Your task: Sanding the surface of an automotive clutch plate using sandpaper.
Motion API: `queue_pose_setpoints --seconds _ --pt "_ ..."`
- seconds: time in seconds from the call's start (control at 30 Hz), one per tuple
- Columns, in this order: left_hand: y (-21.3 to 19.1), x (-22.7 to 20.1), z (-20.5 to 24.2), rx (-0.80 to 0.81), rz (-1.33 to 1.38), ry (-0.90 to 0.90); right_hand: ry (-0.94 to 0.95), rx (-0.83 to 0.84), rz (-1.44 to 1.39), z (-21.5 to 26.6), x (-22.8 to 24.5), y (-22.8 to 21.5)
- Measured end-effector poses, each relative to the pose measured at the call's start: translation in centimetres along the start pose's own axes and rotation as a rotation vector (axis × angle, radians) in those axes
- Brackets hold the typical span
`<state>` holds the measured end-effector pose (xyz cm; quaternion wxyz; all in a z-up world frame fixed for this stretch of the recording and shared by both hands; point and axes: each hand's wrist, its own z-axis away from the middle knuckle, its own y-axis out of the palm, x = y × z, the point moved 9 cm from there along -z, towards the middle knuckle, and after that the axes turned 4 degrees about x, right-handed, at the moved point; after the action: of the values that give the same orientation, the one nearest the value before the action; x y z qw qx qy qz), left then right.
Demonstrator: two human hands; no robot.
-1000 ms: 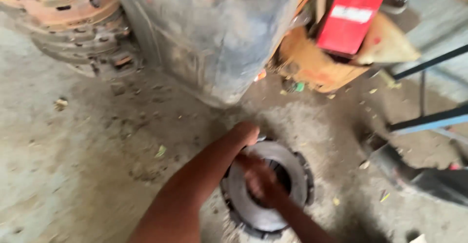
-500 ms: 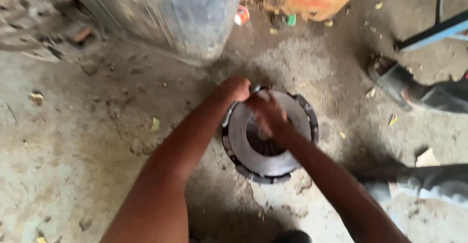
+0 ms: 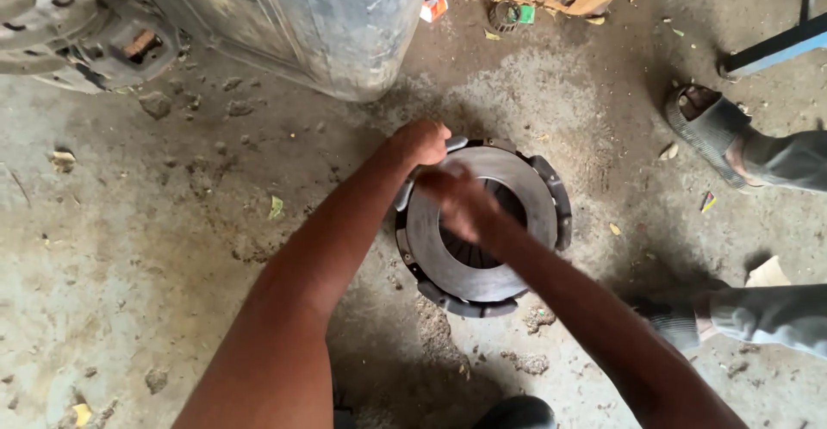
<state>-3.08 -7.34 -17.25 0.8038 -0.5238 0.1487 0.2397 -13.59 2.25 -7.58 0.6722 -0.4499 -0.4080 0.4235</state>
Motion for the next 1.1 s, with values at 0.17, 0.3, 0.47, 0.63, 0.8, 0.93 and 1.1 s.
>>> queue_pose_setpoints --seconds 0.17,0.3,0.47,0.63,0.8,0.93,1.1 --pt "0.6 0.1 0.6 0.068 -0.044 -0.034 -0.228 -0.108 0.04 1.2 3.1 -3.3" --pt "0.0 -0.8 1.6 0.163 -0.168 -0.028 -0.012 -0.069 0.135 0.6 -0.4 -2.7" --pt "-2.7 -1.6 4.1 0.155 -0.01 -0.092 -0.17 -0.198 -0.166 2.4 3.7 -0.9" --pt "0.4 0.1 0.9 0.13 0.013 -0.011 0.039 -0.064 0.023 2.6 -2.8 -2.5" --pt "-0.9 -0.7 0.8 0.026 0.029 0.035 0.095 -0.069 0.213 2.8 -3.7 -4.9" --pt "0.0 0.1 0.6 0.13 0.021 -0.048 -0.021 -0.128 0.156 4.1 0.4 -2.9" --pt "0.2 -0.1 0.8 0.111 -0.034 -0.025 -0.175 -0.217 0.109 5.7 5.6 -1.9"
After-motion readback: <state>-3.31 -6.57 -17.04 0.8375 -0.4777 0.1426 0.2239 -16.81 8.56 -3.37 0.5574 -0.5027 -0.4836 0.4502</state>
